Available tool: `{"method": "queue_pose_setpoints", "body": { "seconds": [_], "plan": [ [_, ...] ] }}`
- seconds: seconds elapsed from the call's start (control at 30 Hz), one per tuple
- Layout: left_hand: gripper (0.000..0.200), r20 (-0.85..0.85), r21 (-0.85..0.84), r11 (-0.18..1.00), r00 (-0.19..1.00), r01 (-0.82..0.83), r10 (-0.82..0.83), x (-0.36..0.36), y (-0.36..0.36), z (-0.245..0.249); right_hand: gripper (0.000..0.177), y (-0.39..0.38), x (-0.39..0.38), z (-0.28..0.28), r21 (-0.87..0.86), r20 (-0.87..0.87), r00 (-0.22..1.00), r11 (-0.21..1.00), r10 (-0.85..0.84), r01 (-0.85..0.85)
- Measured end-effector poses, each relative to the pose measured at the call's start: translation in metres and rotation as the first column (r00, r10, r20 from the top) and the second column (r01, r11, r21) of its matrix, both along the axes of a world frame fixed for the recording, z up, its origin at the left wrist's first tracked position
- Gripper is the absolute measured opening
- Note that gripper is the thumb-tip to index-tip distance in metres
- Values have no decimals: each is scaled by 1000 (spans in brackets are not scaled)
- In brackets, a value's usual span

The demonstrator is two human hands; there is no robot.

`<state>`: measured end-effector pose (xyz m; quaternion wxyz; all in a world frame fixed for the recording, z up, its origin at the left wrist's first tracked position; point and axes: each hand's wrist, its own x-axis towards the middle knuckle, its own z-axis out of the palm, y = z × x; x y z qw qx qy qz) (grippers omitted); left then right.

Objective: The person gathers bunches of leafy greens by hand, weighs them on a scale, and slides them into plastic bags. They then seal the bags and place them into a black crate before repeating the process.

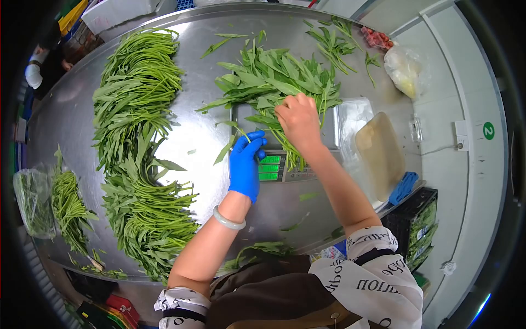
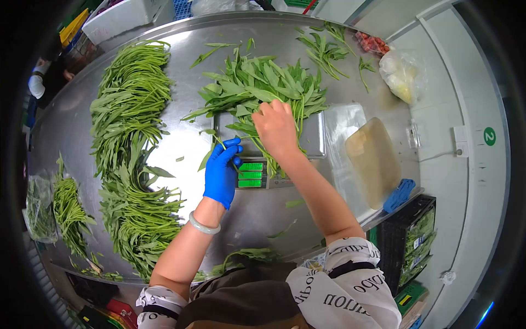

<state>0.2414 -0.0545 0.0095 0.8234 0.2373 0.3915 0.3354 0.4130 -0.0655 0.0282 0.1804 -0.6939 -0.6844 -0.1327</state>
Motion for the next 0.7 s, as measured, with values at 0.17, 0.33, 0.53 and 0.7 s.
{"method": "queue_pose_setpoints", "body": {
  "seconds": [0.17,0.33,0.53,0.7],
  "plan": [
    [19,18,-86,996,1000,21,-19,5,4,-2,12,-11,0,-2,54,-126,991,998,41,-34],
    [20,28,-83,995,999,46,-44,16,12,-12,12,-1,1,-3,-20,-1,1000,999,28,-28],
    [16,60,-194,980,998,37,-26,20,17,-16,16,-19,-9,6,35,-65,971,973,230,-228],
    [12,-50,-124,991,997,51,-58,18,11,-17,25,-47,-18,10,35,-200,937,957,287,-286]
  ]
}}
